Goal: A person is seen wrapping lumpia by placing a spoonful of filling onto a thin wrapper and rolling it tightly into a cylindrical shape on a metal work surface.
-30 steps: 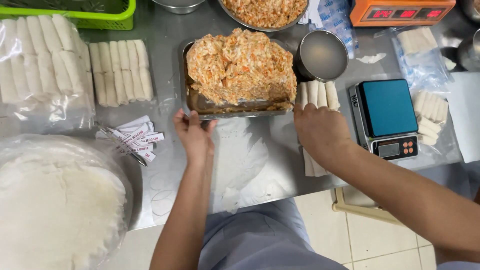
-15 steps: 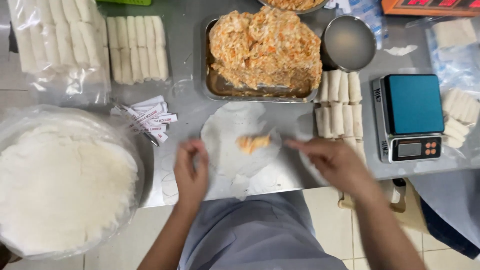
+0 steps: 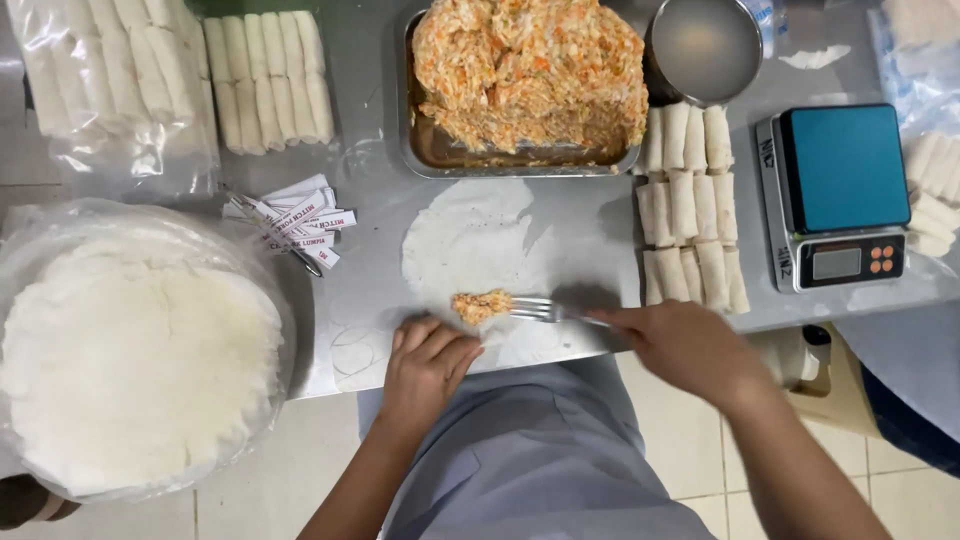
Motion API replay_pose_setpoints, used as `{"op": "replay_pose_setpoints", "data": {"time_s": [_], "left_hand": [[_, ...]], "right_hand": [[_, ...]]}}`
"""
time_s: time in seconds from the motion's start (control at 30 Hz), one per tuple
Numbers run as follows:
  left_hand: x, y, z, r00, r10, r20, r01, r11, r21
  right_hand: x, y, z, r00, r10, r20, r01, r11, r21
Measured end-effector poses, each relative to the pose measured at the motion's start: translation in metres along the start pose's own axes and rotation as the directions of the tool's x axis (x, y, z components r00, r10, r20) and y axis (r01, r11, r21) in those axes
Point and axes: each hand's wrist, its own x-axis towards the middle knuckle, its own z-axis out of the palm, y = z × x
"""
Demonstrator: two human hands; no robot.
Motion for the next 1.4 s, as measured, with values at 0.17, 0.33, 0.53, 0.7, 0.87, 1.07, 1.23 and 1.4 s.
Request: {"op": "replay_pose_setpoints", "data": {"time_s": [0.17,0.33,0.53,0.7,0.87,1.07,1.23,1.4], "left_hand": [[0.008,0.003,-0.022,0.989,0.072,0.129,-0.065,0.996,-0.059],[0.083,-0.034,-0.002,0.984,0.007,0.178,0.008,0.997,-0.083],[0.104,-0.035,-0.015,0.976,-0.043,0.212,0.066,0.992,-0.107],[0.061,-0.004,-0.018,0.994,0.092,0.056,-0.091,0.996,-0.026],[0.047,-0.030,0.006,0.986,0.163,0.019,-0.164,0.967,0.194],[0.036,-0.027,0.000,0.992,0.127,0.005,-0.127,0.992,0.017],[0.047,-0.049,-0.010,0.999,-0.030,-0.016,0.028,0.996,-0.087],[0.062,-0.028,-0.040,0.990,-0.113,0.083,0.101,0.986,0.134]], "right_hand": [[-0.005,0.043,-0.028,0.857,-0.150,-0.492,0.132,0.989,-0.071],[0.107,0.044,-0.018,0.499,-0.444,-0.744,0.011,0.862,-0.506],[0.108,-0.051,0.100,0.364,-0.620,-0.695,0.704,0.672,-0.230],[0.097,-0.064,0.115,0.445,-0.591,-0.673,0.594,0.757,-0.272],[0.095,-0.068,0.113,0.417,-0.628,-0.657,0.538,0.753,-0.378],[0.097,-0.067,0.117,0.505,-0.566,-0.652,0.653,0.744,-0.141],[0.118,-0.054,0.103,0.450,-0.534,-0.715,0.678,0.726,-0.115],[0.116,-0.087,0.099,0.307,-0.634,-0.710,0.722,0.641,-0.260]]}}
